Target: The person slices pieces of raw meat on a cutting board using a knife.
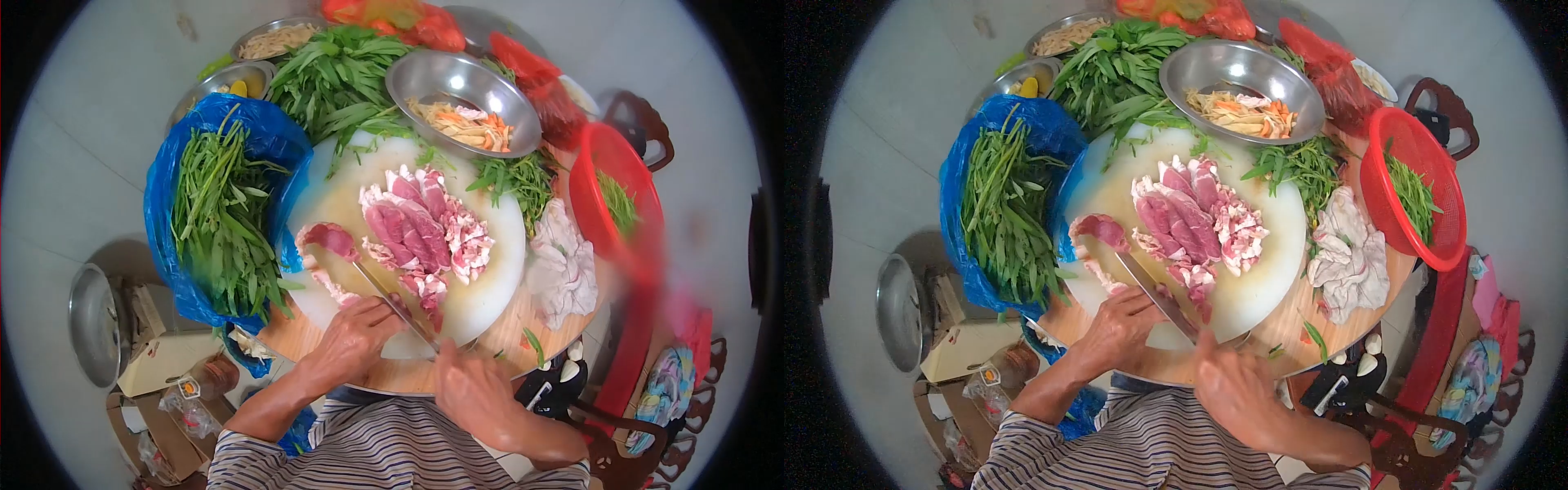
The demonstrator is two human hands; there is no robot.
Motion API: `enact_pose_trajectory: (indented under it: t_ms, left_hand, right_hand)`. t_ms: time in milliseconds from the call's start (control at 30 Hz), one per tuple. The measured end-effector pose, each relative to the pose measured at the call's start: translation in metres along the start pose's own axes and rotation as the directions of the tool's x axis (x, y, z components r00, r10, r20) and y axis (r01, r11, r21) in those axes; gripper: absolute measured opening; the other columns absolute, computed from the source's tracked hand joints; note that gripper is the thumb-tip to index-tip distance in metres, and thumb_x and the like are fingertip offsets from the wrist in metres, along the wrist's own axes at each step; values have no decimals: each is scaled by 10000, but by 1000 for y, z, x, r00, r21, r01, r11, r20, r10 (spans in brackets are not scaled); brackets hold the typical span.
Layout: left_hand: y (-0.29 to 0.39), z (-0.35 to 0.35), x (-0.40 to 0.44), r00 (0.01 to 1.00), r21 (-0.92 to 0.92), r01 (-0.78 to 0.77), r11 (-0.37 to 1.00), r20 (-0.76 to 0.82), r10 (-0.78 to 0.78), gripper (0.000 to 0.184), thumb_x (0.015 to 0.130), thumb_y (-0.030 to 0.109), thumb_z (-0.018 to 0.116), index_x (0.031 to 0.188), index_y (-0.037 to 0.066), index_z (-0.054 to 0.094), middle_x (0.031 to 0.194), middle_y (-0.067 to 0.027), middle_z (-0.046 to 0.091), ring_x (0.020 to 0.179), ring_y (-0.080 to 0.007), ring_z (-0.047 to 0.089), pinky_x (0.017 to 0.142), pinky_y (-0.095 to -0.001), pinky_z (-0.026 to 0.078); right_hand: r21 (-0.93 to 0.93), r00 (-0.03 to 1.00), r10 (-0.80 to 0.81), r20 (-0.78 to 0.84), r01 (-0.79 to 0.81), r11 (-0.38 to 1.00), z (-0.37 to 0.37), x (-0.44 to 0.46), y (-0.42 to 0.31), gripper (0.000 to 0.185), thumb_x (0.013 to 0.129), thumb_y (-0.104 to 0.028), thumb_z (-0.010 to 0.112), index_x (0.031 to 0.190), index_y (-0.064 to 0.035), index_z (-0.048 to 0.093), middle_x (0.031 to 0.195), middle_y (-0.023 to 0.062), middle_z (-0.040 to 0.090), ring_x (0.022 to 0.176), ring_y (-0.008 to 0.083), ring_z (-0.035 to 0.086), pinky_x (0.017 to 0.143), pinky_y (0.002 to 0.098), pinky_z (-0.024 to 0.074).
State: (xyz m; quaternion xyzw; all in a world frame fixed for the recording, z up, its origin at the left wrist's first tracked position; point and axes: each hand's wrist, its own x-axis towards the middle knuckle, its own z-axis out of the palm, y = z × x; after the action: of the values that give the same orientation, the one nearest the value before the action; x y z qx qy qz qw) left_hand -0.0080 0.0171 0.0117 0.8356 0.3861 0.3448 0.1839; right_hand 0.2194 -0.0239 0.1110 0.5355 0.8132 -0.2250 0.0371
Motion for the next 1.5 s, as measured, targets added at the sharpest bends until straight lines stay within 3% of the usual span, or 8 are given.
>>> enact_pose_trajectory:
  t_ms: [167,300,567,700,867,1000,1167,1500]
  left_hand:
    - [0,-2,-2,1000,-67,21,998,9,-20,424,727,-62,690,1138,21,754,1115,-142,756,1076,-348,727,941,-436,612]
    - [0,3,-7,998,-74,3,997,-63,-8,393,741,-67,684,1117,19,759,1084,-134,754,1071,-342,725,943,-434,609]
    - [-1,4,-9,999,-29,14,999,-29,-14,419,735,-72,687,1138,19,762,1129,-134,758,1120,-348,717,974,-434,603]
    - [-5,3,-9,1000,-15,-8,1000,21,8,458,712,-66,695,1156,20,766,1162,-139,763,1138,-350,717,979,-440,603]
    - [-2,-1,-8,1000,-81,0,997,-23,-2,458,689,-59,711,1136,25,770,1148,-131,768,1135,-335,719,994,-443,596]
    - [5,-9,-6,995,-32,-2,999,-101,-2,433,692,-48,713,1113,28,775,1125,-120,770,1122,-323,720,996,-444,589]
    - [-2,-2,-11,999,7,5,1000,-37,-5,420,705,-26,708,1116,28,778,1119,-119,772,1111,-327,721,992,-445,588]
    - [-2,-10,-8,1000,-72,6,997,20,-5,423,692,12,736,1114,26,764,1132,-116,775,1119,-330,736,1009,-435,593]
  right_hand:
    - [129,987,-16,-161,37,991,-2,37,8,253,1087,-147,552,1078,104,584,621,250,649,606,485,699,579,565,564]
    - [160,993,-16,-114,34,986,-20,10,2,198,1071,-113,548,1038,76,594,666,263,696,598,462,725,536,541,586]
    - [-63,999,26,47,-23,998,-20,-32,-1,170,934,-57,610,1056,60,605,653,238,700,597,407,750,557,513,611]
    - [-45,999,-47,23,49,998,-10,9,-4,147,978,-74,591,1036,60,603,651,243,695,609,429,747,568,516,616]
    - [99,967,-59,-248,86,991,3,48,5,176,1046,-112,575,999,58,584,634,247,675,604,470,719,553,536,582]
    - [150,989,-49,-137,69,986,-20,16,-1,197,1048,-126,579,1042,70,597,635,241,675,594,458,719,551,528,587]
    - [-27,998,-11,67,13,1000,-20,-25,-1,230,985,-94,603,1125,89,605,660,231,694,587,423,735,562,494,611]
    - [110,993,-55,-100,66,992,-3,46,-9,226,1009,-96,602,1131,94,592,645,243,690,591,447,730,538,515,598]
